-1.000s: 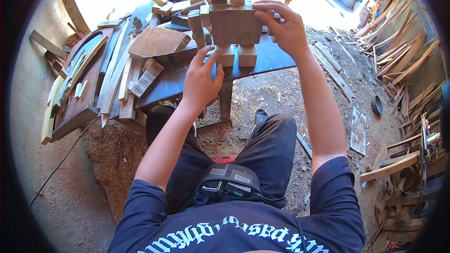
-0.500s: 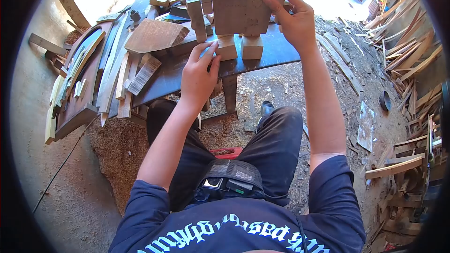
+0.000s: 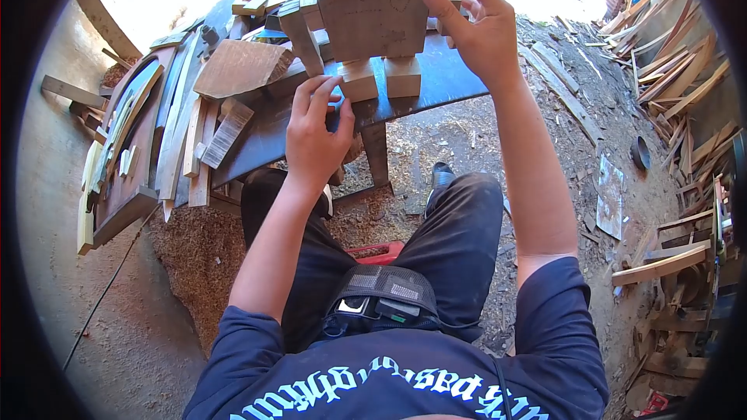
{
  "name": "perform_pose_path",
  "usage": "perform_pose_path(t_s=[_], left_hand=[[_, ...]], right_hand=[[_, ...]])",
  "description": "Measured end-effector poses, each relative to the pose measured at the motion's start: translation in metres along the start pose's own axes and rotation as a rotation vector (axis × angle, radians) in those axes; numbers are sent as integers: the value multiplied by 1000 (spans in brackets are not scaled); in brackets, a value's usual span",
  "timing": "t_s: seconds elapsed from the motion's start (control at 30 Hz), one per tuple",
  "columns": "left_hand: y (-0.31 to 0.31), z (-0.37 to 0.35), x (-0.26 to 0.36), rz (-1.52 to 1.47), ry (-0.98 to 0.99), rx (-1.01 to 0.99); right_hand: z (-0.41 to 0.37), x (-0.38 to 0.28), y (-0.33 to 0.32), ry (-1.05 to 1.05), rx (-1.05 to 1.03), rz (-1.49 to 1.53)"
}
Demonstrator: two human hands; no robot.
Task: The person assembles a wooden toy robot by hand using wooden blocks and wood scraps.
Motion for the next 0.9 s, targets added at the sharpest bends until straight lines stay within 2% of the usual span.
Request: perform_pose_path(t_s=[0.03, 0.1, 0.17, 0.27, 0.37, 0.57, 0.67, 0.73, 0.8, 0.87, 0.9], left_hand=[[0, 0, 1, 7, 4, 1], [1, 1, 4, 22, 12, 0], [0, 1, 3, 19, 16, 5], [1, 1, 2, 2, 15, 15], [-3, 2, -2, 34, 13, 27], [-5, 2, -2, 68, 36, 52], [-6, 2, -1, 108, 46, 52], [-6, 1, -3, 113, 35, 49], [-3, -1, -6, 89, 6, 39], [-2, 0, -3, 67, -38, 26], [-1, 0, -2, 56, -60, 19]], right_hand=[[4, 1, 0, -148, 57, -116], [3, -2, 1, -237, 70, -187], [-2, 0, 5, -115, -18, -98], [-1, 14, 4, -126, -14, -75], [-7, 17, 5, 95, -67, 52], [-4, 31, 7, 99, -26, 137], [-5, 38, 4, 160, -28, 145], [-5, 28, 5, 310, -54, 99], [-3, 20, 5, 301, -44, 19], [-1, 11, 3, 129, 0, -88], [-2, 14, 4, 113, 10, -40]])
Point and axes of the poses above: each hand's wrist, its own z-axis towards the middle knuckle, its own y-axis out of the palm, x = y × z, the point moved 6 cm from there along z, towards the middle knuckle, and after that the axes turned 15 degrees about -z, right-handed, at the moved point
